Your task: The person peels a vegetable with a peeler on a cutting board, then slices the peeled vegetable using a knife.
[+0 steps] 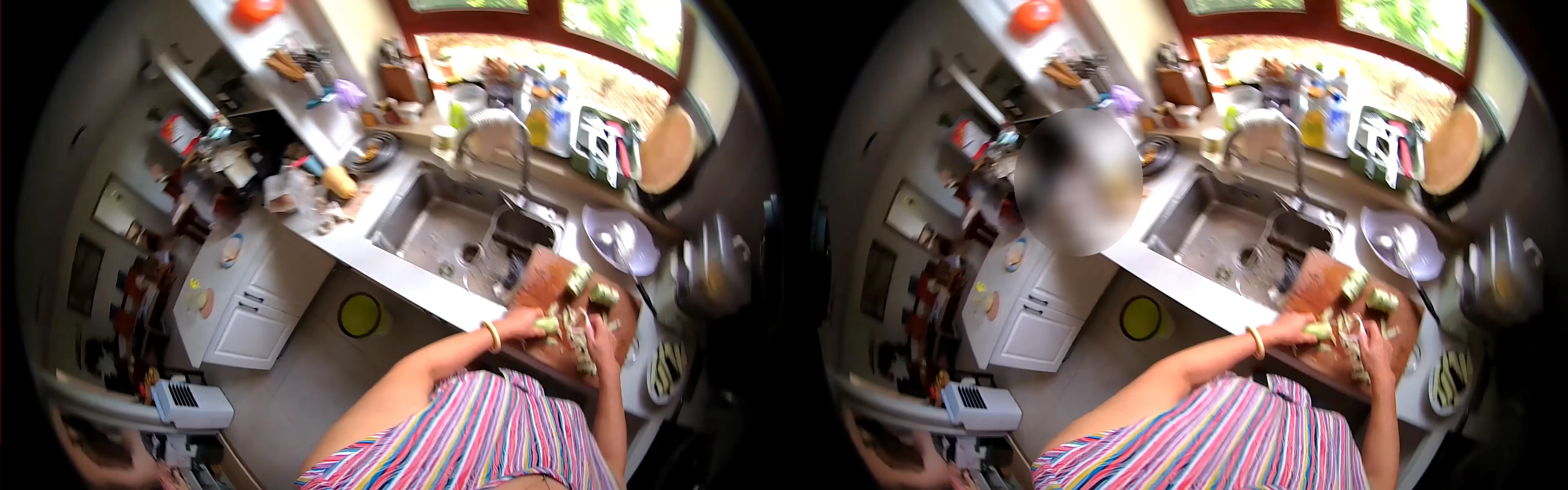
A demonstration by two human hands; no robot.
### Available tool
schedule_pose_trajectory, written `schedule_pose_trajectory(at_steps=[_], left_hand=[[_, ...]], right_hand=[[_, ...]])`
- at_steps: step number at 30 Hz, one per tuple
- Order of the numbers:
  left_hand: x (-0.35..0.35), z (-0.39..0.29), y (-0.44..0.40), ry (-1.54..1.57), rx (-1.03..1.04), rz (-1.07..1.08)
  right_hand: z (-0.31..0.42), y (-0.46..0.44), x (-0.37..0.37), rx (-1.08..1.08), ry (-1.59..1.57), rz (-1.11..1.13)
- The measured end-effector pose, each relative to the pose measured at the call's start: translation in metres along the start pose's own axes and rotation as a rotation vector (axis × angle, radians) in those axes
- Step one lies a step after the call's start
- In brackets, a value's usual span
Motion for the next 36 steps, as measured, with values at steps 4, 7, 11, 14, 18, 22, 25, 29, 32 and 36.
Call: schedule_pose_trajectory(at_steps=[4, 7, 11, 14, 18, 22, 25, 29, 32, 36], left_hand=[[-0.007, 0.000, -0.015, -0.030, 0.001, 0.011], [-0.008, 0.004, -0.022, -0.080, 0.006, 0.117], [-0.006, 0.007, -0.023, -0.202, -0.053, 0.270], [-0.006, 0.000, -0.021, -0.175, -0.036, 0.279], [-0.004, 0.007, -0.028, -0.014, 0.081, 0.254], [-0.007, -0.010, -0.026, 0.035, 0.123, 0.266], [-0.018, -0.034, -0.014, 0.318, -0.100, 0.417], [-0.016, -0.017, -0.010, 0.345, -0.137, 0.472], [-0.024, -0.022, -0.001, 0.333, -0.175, 0.539], [-0.051, -0.022, 0.007, 0.345, -0.224, 0.534]], right_hand=[[-0.003, -0.006, -0.003, -0.018, -0.109, -0.007], [-0.041, -0.005, 0.012, -0.013, -0.128, -0.019], [-0.035, 0.021, 0.009, 0.125, -0.178, -0.012], [-0.039, 0.024, 0.015, 0.122, -0.152, 0.027], [-0.029, 0.023, 0.026, 0.033, -0.123, -0.027], [-0.011, 0.001, 0.043, -0.144, 0.037, -0.279], [0.005, -0.006, 0.038, -0.158, 0.062, -0.294], [0.019, -0.014, 0.036, -0.409, 0.166, -0.290], [0.008, -0.024, 0.051, -0.549, 0.384, -0.205], [-0.047, -0.028, 0.032, -0.408, 0.328, -0.173]])
Point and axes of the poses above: each hand's wrist, its own y-axis away from the middle knuckle, its own x-axis out of the palm, z = x × y, the point moved 2 cm from there along -y, towards the middle knuckle, and after that the axes turned 4 degrees about z, right-handed, at the moved point
